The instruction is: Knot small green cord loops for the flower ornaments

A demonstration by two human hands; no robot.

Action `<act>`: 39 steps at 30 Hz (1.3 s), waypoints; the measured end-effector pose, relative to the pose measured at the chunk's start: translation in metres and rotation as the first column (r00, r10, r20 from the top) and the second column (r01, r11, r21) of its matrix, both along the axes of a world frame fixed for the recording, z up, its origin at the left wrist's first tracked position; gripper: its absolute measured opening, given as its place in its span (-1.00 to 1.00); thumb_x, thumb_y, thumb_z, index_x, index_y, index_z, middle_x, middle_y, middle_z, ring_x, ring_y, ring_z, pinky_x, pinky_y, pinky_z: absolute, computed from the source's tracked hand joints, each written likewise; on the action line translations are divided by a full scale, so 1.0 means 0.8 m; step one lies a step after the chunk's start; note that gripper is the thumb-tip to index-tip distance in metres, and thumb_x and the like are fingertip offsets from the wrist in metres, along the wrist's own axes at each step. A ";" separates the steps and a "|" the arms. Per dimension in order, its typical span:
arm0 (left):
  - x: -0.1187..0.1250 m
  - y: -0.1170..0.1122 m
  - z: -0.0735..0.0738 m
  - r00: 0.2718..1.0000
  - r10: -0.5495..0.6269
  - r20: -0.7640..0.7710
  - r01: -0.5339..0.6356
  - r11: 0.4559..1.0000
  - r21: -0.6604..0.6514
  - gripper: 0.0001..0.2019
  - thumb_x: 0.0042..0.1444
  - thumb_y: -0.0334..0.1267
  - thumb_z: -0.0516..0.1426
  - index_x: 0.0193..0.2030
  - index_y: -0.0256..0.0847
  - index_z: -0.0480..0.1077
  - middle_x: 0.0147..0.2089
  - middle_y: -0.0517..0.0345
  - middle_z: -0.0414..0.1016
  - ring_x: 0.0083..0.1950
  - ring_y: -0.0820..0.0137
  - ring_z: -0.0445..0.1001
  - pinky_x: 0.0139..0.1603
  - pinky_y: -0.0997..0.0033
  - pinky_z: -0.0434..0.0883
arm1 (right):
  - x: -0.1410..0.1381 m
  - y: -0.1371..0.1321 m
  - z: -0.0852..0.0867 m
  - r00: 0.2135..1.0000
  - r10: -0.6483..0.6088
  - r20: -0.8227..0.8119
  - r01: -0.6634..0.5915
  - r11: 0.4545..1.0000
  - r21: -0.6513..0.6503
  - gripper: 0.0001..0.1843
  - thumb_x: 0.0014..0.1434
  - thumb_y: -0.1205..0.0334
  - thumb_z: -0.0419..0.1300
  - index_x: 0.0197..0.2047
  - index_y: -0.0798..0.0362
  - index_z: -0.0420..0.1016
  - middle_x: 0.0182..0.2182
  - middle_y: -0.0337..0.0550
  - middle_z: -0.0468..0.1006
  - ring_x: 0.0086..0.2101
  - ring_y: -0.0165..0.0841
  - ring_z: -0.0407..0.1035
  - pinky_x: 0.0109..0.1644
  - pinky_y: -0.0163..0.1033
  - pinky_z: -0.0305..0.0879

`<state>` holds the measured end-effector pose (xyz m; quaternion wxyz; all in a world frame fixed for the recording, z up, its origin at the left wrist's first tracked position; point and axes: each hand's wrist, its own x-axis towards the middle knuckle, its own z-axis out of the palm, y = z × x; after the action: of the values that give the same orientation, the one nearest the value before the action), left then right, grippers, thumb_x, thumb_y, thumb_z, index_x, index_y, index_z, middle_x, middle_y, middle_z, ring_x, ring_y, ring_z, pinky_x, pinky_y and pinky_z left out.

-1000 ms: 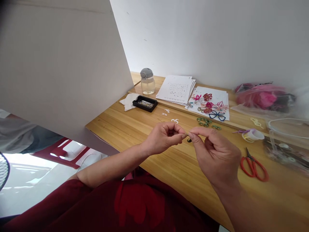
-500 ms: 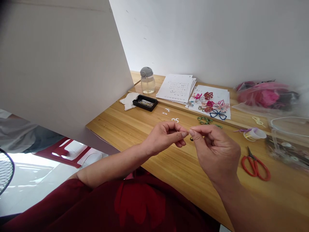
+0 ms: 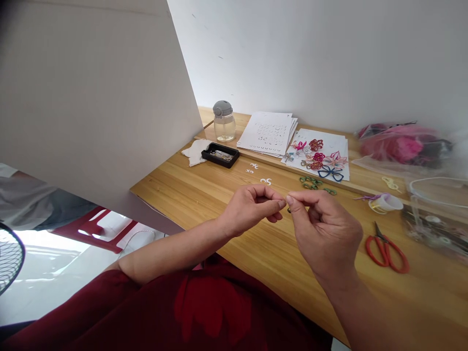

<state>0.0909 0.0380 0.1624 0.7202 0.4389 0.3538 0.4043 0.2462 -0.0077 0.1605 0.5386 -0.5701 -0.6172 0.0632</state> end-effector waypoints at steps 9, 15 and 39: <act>-0.007 0.004 -0.005 0.998 -0.047 -0.032 0.051 0.991 0.125 -0.58 -0.12 -0.07 0.54 -0.36 -0.30 0.49 -0.51 0.24 0.48 -0.48 0.58 0.39 -0.42 0.54 0.33 | 0.007 0.004 0.011 0.965 0.104 -0.239 -0.149 0.973 -0.178 -0.85 0.20 0.03 0.49 -0.27 -0.11 0.70 -0.45 -0.21 0.63 -0.47 -0.36 0.42 -0.43 -0.21 0.30; -0.011 0.008 -0.006 0.995 -0.091 -0.042 0.097 0.978 0.182 -0.58 -0.11 -0.04 0.53 -0.34 -0.29 0.51 -0.48 0.24 0.48 -0.46 0.58 0.40 -0.41 0.53 0.34 | 0.017 0.019 0.026 0.811 0.187 -0.555 -0.410 0.858 -0.310 -0.60 -0.10 -0.10 0.64 -0.38 -0.03 0.68 -0.62 -0.31 0.42 -0.66 -0.56 0.06 -0.65 -0.37 -0.08; -0.011 0.014 -0.014 0.999 -0.001 -0.055 0.017 0.959 0.284 -0.67 -0.06 -0.17 0.50 -0.35 -0.31 0.51 -0.47 0.27 0.45 -0.47 0.62 0.32 -0.43 0.55 0.24 | 0.016 -0.027 0.021 0.984 0.164 -0.065 -0.174 0.961 -0.214 -0.87 0.25 0.00 0.43 -0.25 -0.17 0.71 -0.41 -0.21 0.65 -0.46 -0.33 0.41 -0.41 -0.19 0.32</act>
<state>0.0824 0.0493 0.1513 0.6417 0.5502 0.3093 0.4358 0.2591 -0.0292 0.1770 0.4795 -0.5695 -0.6400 0.1900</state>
